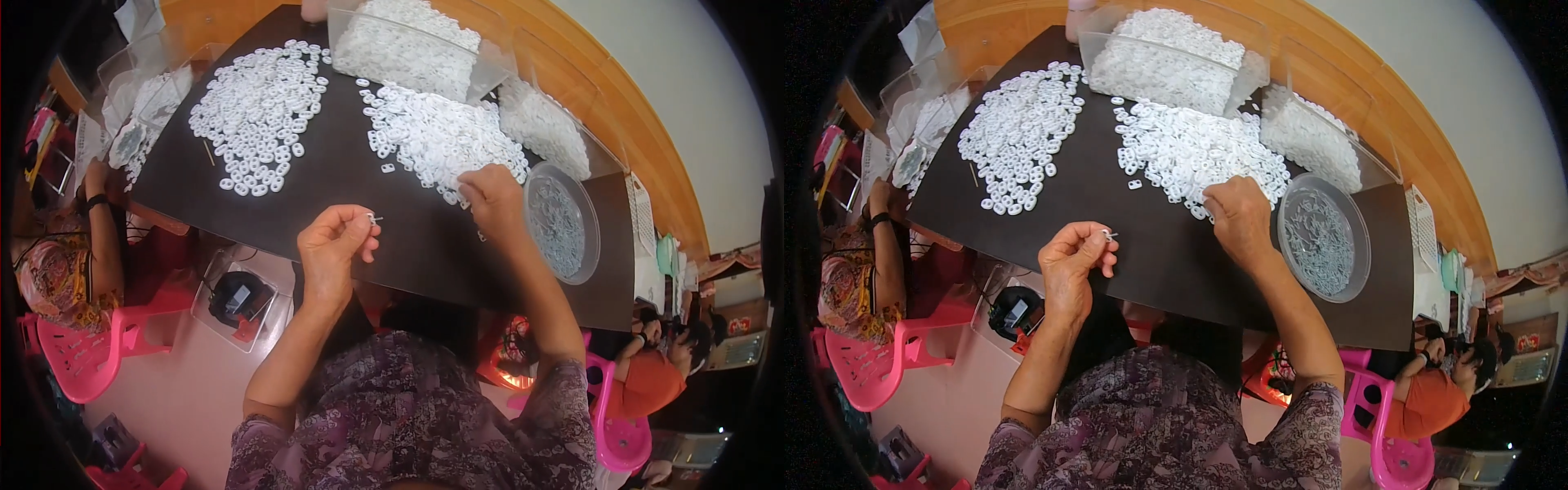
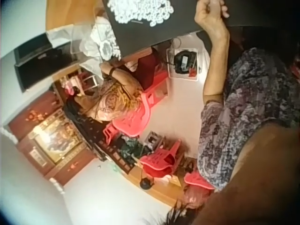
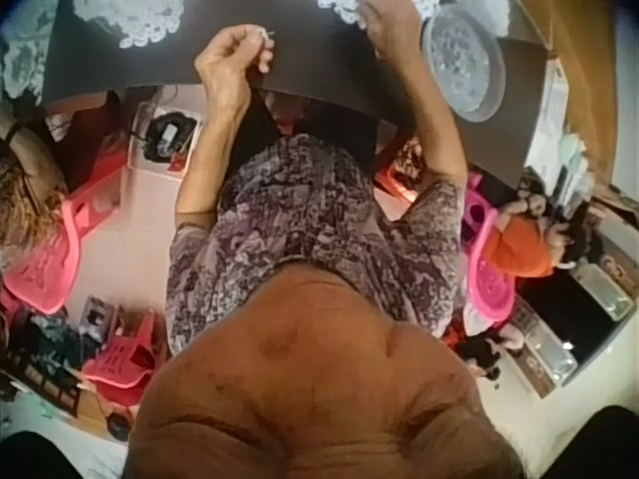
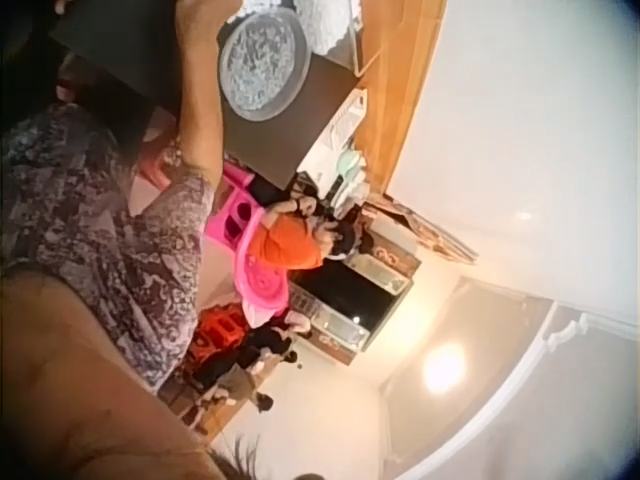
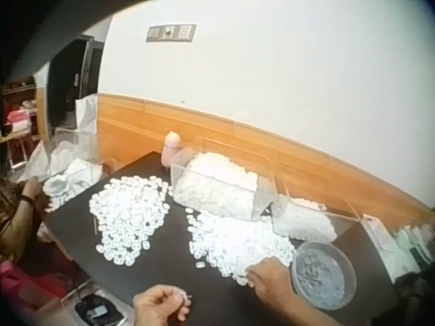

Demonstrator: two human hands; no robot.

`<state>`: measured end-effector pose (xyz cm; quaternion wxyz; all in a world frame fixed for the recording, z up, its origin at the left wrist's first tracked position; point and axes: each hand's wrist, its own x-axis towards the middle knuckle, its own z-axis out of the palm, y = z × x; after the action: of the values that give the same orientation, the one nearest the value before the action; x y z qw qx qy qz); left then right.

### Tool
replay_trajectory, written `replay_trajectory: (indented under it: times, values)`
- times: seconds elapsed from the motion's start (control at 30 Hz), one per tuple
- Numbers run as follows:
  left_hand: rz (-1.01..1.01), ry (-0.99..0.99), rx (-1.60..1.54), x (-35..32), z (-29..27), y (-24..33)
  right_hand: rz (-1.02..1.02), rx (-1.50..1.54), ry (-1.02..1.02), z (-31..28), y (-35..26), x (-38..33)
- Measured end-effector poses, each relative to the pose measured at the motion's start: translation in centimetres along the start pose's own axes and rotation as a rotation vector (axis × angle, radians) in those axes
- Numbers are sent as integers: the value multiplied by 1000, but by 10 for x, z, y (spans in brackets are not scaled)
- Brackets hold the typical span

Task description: Manually assembling small white plastic hardware components by inserting small pins.

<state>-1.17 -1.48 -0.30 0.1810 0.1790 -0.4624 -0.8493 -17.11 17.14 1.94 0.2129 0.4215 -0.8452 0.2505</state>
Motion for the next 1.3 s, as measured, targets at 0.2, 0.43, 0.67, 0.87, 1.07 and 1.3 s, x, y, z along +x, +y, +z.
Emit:
replay_trajectory:
  times: [0.2,0.43,0.67,0.87,1.07,1.3]
  values:
    - [11,-8,21,0,1,-1,-86,-191,-113,5,-16,-15]
    - [15,-6,9,-2,-1,-3,-156,-153,-135,14,-27,-16]
    - [-1,-18,6,-2,0,-1,-92,-38,-184,16,-28,-15]
    - [-1,-9,-3,-1,-2,-2,48,238,-211,11,-48,-12]
    - [12,-24,-48,-8,0,-1,514,944,-365,5,-67,-11]
    - [-3,2,-19,-13,2,-8,538,791,-418,30,-77,-21]
